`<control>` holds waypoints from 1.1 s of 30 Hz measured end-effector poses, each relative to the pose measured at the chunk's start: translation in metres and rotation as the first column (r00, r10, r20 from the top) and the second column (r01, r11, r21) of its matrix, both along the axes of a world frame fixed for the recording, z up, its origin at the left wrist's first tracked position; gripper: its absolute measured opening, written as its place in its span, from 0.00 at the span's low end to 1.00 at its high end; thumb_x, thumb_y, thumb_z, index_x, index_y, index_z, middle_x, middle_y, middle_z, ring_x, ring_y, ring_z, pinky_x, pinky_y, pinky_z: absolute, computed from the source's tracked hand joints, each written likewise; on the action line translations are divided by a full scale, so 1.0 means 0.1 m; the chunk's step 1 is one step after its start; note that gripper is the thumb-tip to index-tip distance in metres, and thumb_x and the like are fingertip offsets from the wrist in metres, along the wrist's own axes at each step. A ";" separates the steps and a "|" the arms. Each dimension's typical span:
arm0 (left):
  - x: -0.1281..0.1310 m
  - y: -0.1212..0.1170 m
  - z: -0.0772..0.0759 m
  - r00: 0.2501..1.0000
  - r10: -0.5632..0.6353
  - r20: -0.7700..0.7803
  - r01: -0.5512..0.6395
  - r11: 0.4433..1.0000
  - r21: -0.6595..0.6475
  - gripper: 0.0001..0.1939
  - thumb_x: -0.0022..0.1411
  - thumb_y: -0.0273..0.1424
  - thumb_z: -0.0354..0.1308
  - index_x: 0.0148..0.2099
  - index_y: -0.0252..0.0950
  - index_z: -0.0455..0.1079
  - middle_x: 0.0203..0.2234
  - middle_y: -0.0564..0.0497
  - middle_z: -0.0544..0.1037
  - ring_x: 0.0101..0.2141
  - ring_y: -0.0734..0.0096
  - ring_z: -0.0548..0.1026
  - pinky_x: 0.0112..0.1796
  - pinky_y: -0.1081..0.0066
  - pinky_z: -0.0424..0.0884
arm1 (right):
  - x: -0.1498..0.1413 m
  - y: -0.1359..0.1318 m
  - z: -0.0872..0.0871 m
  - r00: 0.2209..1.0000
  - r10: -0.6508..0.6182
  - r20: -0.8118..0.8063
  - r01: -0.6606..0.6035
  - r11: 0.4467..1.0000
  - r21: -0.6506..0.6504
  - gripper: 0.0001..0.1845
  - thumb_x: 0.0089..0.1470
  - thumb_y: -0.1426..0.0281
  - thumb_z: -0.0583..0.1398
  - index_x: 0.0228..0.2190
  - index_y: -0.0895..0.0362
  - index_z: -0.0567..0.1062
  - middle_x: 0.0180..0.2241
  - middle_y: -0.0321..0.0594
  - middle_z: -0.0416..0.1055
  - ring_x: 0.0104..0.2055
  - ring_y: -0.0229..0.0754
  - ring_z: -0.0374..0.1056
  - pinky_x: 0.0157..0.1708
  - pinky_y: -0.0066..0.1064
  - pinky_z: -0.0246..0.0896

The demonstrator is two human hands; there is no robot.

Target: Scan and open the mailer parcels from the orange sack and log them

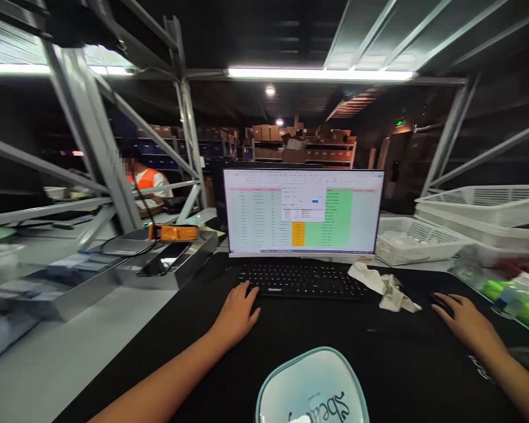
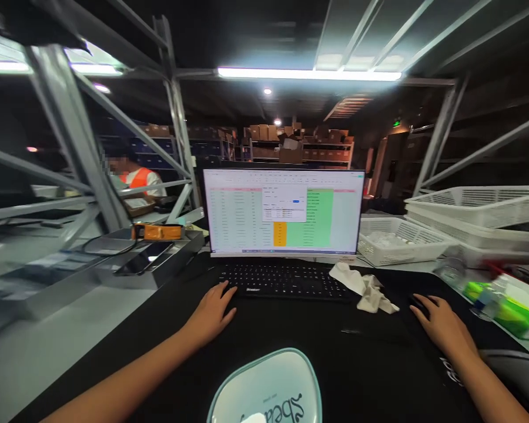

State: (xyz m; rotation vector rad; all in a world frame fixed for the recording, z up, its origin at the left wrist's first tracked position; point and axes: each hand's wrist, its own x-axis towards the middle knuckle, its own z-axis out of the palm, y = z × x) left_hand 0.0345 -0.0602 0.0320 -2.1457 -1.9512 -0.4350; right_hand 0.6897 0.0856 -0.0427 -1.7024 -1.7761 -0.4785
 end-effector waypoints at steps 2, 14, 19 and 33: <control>0.04 -0.04 0.05 1.000 0.000 0.007 0.000 1.000 -0.027 0.28 0.66 0.35 0.53 0.66 0.32 0.64 0.66 0.33 0.63 0.65 0.45 0.62 0.64 0.49 0.58 | 0.02 0.02 -0.02 0.999 0.027 -0.027 -0.026 1.000 0.014 0.30 0.55 0.48 0.46 0.43 0.52 0.78 0.43 0.56 0.69 0.50 0.64 0.68 0.52 0.53 0.66; 0.11 -0.14 0.18 0.997 0.019 0.073 -0.011 0.995 -0.103 0.29 0.66 0.34 0.55 0.68 0.33 0.61 0.68 0.32 0.59 0.67 0.44 0.58 0.65 0.46 0.56 | 0.10 0.09 -0.03 0.997 0.025 -0.079 -0.027 0.999 -0.033 0.47 0.48 0.42 0.47 0.57 0.61 0.68 0.47 0.59 0.69 0.55 0.68 0.64 0.58 0.54 0.60; 0.11 -0.14 0.19 0.998 0.025 0.052 -0.019 0.994 -0.111 0.29 0.67 0.34 0.54 0.68 0.32 0.60 0.68 0.32 0.59 0.67 0.44 0.58 0.66 0.48 0.54 | -0.01 0.03 0.12 0.998 -0.031 -0.051 0.025 0.993 -0.114 0.46 0.44 0.44 0.45 0.50 0.66 0.73 0.47 0.61 0.69 0.55 0.65 0.65 0.58 0.50 0.61; 0.10 -0.12 0.15 0.999 0.022 0.036 -0.019 0.995 -0.097 0.30 0.67 0.34 0.55 0.68 0.31 0.61 0.67 0.31 0.59 0.67 0.44 0.58 0.66 0.48 0.54 | 0.07 0.04 0.05 0.999 0.013 -0.049 -0.018 0.996 -0.093 0.36 0.47 0.43 0.44 0.44 0.56 0.68 0.46 0.60 0.70 0.54 0.67 0.65 0.57 0.52 0.60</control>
